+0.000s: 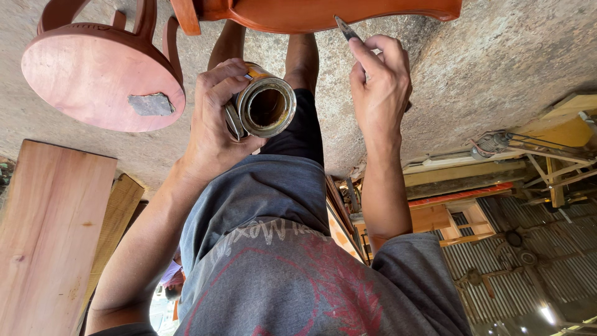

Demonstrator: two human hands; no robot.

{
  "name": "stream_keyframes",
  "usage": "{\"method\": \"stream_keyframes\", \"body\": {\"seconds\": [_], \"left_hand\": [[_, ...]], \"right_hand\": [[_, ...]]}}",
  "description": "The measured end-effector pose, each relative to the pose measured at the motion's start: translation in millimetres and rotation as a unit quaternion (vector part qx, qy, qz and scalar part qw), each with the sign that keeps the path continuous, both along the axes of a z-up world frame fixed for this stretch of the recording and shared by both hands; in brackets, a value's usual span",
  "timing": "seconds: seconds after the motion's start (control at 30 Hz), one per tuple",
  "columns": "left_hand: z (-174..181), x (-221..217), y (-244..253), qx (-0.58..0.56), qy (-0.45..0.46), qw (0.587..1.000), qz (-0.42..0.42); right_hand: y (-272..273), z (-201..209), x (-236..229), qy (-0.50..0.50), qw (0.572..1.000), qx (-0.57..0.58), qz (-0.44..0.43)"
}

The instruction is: The person applies a liquid substance from a small can onto the surfaces of wooden stools using a small knife-like tool and a brush. They move between multiple stools, covering the tops and legs with the substance.

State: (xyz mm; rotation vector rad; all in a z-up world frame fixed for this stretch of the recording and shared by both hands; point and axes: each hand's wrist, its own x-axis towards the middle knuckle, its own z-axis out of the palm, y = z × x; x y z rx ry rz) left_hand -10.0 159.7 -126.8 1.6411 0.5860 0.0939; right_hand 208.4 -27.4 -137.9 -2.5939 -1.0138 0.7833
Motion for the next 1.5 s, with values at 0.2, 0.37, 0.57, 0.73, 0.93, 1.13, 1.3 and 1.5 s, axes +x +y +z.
{"method": "stream_keyframes", "body": {"seconds": [0.2,0.37,0.57,0.73,0.93,1.13,1.3,1.5], "left_hand": [[1,1,0,0.009,0.006,1.000,-0.001],[0,1,1,0.007,0.001,1.000,0.003],[0,1,3,0.008,0.002,1.000,0.002],[1,1,4,0.009,0.003,1.000,0.001],[0,0,6,-0.004,-0.010,1.000,0.009],[1,-1,6,0.008,0.001,1.000,0.005],[0,1,7,-0.006,-0.011,1.000,0.012],[-1,2,6,0.000,-0.008,1.000,0.011]], "right_hand": [[1,1,3,0.012,1.000,0.028,-0.001],[-1,-4,2,0.017,1.000,0.025,-0.002],[0,-8,5,0.039,0.999,0.032,-0.016],[-2,-7,5,0.031,0.999,0.032,-0.019],[-4,-14,7,0.047,0.998,0.038,-0.029],[-6,-12,10,0.037,0.998,0.044,-0.022],[-7,-14,11,0.065,0.997,0.030,-0.035],[-6,-19,14,0.071,0.997,0.026,-0.031]]}}
